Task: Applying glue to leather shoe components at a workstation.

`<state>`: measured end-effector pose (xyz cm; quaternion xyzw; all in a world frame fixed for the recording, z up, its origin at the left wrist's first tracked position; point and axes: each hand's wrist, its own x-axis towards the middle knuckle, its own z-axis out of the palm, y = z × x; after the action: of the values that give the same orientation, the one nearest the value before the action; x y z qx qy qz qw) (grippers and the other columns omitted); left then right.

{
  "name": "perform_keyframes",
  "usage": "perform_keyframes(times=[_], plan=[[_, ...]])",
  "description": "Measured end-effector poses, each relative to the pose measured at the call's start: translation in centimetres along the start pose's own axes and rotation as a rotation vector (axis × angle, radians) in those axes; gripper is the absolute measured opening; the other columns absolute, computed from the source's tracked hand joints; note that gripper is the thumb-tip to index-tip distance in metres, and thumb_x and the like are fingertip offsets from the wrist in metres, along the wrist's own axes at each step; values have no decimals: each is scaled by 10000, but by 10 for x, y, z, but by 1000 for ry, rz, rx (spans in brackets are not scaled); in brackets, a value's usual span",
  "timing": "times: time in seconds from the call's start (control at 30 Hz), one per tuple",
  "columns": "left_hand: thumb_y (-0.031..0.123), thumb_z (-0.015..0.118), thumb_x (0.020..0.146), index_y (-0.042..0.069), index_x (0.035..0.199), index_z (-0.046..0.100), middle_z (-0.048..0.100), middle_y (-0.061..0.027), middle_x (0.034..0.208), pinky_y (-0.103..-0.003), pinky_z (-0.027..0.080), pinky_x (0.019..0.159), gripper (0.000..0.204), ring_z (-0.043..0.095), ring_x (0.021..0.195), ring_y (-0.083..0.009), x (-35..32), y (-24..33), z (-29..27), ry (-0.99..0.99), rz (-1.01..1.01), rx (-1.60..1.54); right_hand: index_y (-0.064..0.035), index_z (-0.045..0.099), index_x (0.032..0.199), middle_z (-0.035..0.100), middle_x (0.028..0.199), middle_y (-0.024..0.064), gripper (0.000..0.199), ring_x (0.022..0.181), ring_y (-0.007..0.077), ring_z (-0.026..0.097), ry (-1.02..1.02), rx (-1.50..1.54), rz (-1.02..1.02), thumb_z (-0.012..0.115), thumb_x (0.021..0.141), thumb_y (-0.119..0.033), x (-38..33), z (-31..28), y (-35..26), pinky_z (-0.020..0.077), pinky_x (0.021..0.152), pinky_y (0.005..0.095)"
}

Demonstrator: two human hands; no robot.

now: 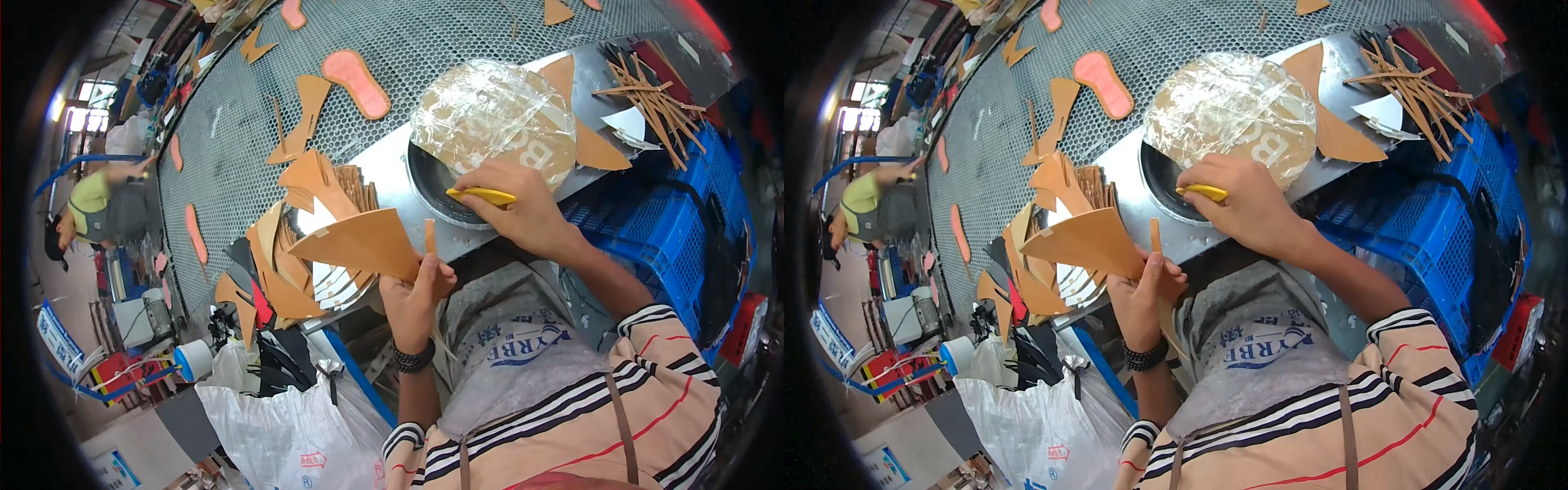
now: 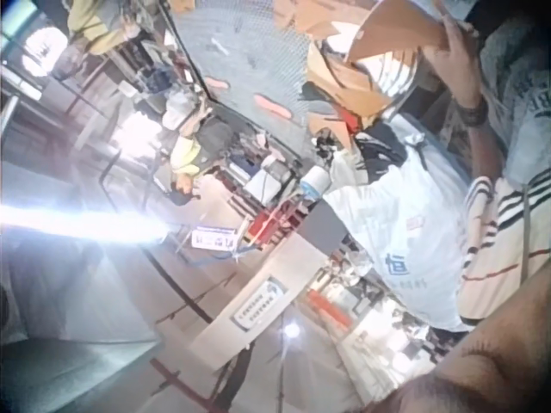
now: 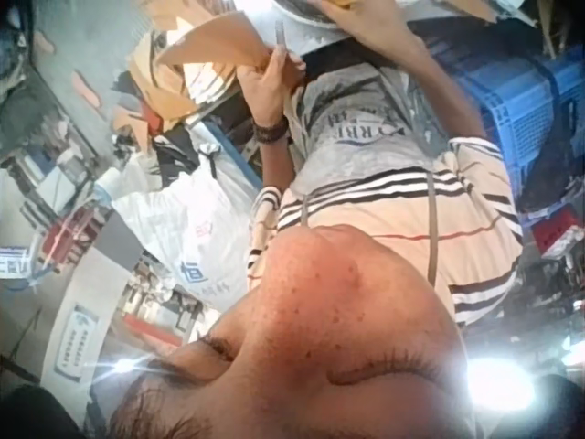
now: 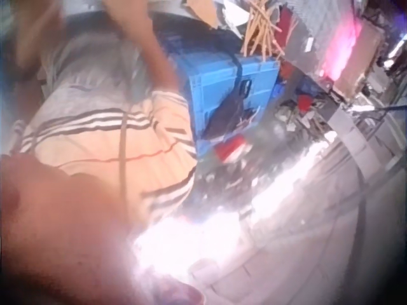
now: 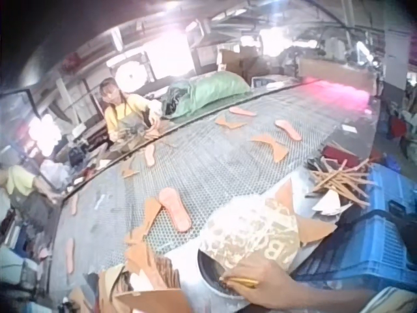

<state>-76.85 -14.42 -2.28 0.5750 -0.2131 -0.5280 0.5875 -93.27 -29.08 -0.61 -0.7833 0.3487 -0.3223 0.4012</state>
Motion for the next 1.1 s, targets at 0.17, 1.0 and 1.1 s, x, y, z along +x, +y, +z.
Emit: perform_keyframes(times=[0.17,1.0,1.1], plan=[[77,617,1005,-28,948,586,681,-86,790,-238,526,614,123,650,675,-118,13,-7,5,24,14,105,-35,682,946,678,878,116,149,850,303,642,75,-153,-152,744,821,-89,2,9,7,508,756,396],[113,621,1005,-33,996,615,699,-68,790,-196,447,527,146,634,646,-85,28,-14,6,-44,-43,243,-11,705,953,688,901,112,129,857,255,645,25,22,-81,736,861,-95,11,2,12,489,785,354],[77,567,1013,-37,1014,590,692,-75,846,-233,484,611,116,639,711,-114,26,-9,1,-77,-72,331,-3,699,945,684,906,118,126,837,253,643,74,-112,-120,732,867,-95,14,-5,9,492,780,355]])
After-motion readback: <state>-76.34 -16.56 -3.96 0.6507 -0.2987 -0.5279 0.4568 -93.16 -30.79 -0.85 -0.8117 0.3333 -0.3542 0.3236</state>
